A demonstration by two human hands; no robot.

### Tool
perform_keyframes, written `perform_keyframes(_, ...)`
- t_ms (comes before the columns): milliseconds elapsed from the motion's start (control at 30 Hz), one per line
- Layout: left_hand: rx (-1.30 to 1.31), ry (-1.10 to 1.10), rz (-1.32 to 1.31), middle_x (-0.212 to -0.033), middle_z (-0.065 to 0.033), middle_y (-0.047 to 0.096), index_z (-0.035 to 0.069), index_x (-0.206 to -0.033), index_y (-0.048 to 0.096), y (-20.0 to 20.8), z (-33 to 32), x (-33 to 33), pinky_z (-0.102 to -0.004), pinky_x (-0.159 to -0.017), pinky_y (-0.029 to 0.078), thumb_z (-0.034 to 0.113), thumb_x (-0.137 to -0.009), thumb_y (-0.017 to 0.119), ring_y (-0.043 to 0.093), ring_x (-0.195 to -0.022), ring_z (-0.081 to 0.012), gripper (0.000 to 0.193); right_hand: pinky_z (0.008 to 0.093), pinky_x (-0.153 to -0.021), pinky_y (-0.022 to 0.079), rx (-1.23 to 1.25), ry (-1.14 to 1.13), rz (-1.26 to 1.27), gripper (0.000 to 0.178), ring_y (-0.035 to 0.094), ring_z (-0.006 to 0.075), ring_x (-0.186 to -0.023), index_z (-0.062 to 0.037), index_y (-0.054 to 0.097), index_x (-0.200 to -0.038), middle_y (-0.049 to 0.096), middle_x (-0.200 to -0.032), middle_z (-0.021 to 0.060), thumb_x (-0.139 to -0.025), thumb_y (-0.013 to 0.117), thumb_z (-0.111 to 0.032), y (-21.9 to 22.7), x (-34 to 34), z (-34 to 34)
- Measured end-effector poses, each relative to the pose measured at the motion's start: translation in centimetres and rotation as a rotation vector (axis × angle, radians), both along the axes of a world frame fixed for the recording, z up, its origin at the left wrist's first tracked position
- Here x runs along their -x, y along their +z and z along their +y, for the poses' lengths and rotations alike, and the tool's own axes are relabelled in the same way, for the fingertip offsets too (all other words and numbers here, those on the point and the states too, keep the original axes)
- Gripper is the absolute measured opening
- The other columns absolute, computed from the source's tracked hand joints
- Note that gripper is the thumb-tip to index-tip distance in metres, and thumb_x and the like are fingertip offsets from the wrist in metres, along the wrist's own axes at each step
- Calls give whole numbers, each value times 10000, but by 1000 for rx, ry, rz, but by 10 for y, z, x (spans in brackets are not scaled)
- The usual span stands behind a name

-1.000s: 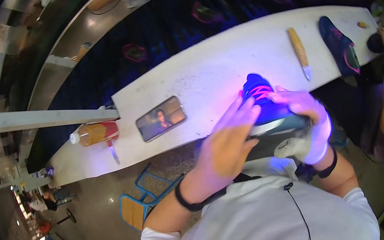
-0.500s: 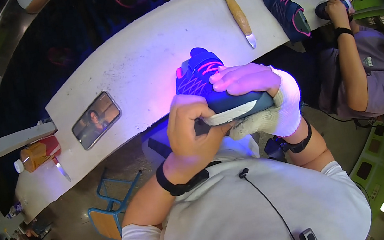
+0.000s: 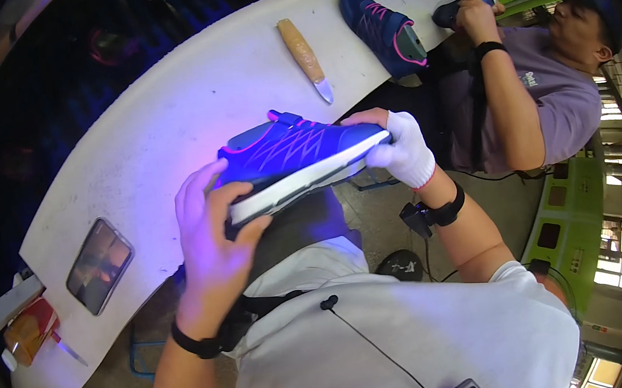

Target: Checking and assembling shoe components on a factory production line.

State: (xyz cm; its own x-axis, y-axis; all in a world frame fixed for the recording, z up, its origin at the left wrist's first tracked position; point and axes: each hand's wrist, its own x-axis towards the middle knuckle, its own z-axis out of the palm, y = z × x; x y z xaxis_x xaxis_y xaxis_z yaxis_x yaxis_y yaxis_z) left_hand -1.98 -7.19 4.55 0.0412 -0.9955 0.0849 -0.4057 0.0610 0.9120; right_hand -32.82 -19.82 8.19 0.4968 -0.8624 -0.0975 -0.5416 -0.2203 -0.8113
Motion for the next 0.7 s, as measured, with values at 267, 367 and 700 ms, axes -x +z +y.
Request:
perform_keyframes(267, 141, -97, 2, -1380, -105, 687, 54, -1472, 621, 113, -36, -72, -356, -1094, 525, 95, -653, 992, 665, -1253, -205, 900, 376, -1083, 511, -272, 24, -748, 904, 650, 210, -1225, 17, 528, -1475, 658, -1331, 118, -1017, 487, -760, -53, -118, -4)
perform_keyframes(367, 122, -48, -100, -1191, -53, 736, 42, -1355, 678, 111, -41, -67, -324, -952, 576, 129, -649, 1010, 706, -1059, -146, 786, 346, -1029, 500, 106, 248, -701, 941, 631, 193, -1168, -26, 588, -1445, 628, -1269, 85, -933, 571, -816, 23, -157, -15)
perform_keyframes(700, -282, -34, 162, -925, -44, 745, -7, -1185, 688, 111, -43, -105, -270, -699, 584, 112, -739, 963, 710, -784, -109, 537, 336, -675, 529, -973, -91, -1591, 181, 630, 204, -734, -40, 716, -928, 667, -837, 70, -978, 656, -203, 17, -230, -29)
